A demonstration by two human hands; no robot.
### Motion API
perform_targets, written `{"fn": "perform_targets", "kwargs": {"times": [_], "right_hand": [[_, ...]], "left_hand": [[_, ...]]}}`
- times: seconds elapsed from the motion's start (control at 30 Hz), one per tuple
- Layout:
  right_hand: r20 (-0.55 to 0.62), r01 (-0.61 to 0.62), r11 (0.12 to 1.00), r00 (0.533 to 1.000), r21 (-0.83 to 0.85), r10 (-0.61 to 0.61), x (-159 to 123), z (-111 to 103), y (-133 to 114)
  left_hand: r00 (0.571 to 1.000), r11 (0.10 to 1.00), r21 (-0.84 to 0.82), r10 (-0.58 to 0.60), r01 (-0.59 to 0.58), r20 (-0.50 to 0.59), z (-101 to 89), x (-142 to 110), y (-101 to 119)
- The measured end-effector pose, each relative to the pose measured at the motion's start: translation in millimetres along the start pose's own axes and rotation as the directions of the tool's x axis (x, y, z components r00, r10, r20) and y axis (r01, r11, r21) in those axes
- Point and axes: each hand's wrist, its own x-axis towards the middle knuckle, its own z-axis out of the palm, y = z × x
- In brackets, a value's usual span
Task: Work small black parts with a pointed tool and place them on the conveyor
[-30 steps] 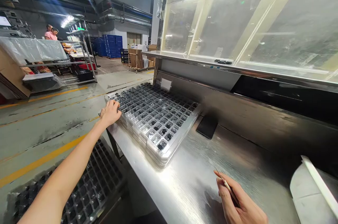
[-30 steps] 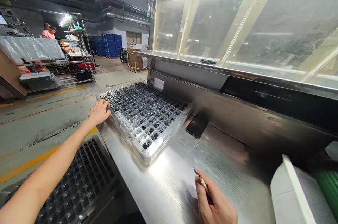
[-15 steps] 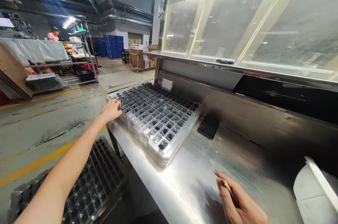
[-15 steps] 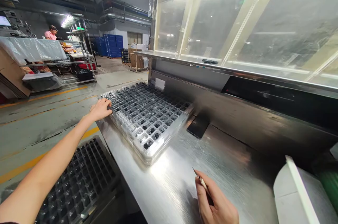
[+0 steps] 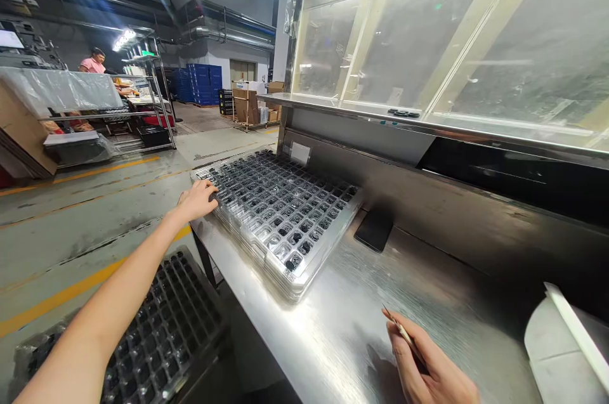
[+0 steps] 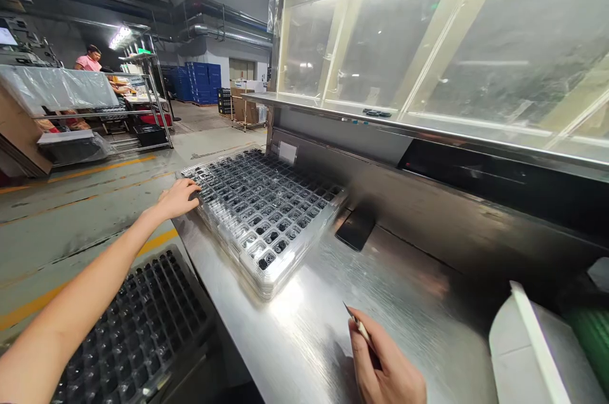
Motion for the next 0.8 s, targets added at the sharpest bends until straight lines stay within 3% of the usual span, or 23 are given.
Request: {"fn": "perform_targets", "kwargs": {"times": [0.3,0.57,0.8], "right_hand": [[-0.059,-0.010,1.000,0.998,0.011,0.010,-3,5,-15],[0.019,0.149,0.989,0.989,-0.022,-0.149,2,-3,7],[0.035,0.226,0.974,0.974,-0.030,-0.225,1,-2,-1]], "left_hand": [[1.000,0.999,0.035,0.002,-0.001,-0.001,-3.8,-9,2],[0.996,0.993,0.112,0.018,-0.028,0.088,-13.9,6,7],[0.993,0.994,0.104,0.030,-0.041,0.114,-13.3,3,2]]}}
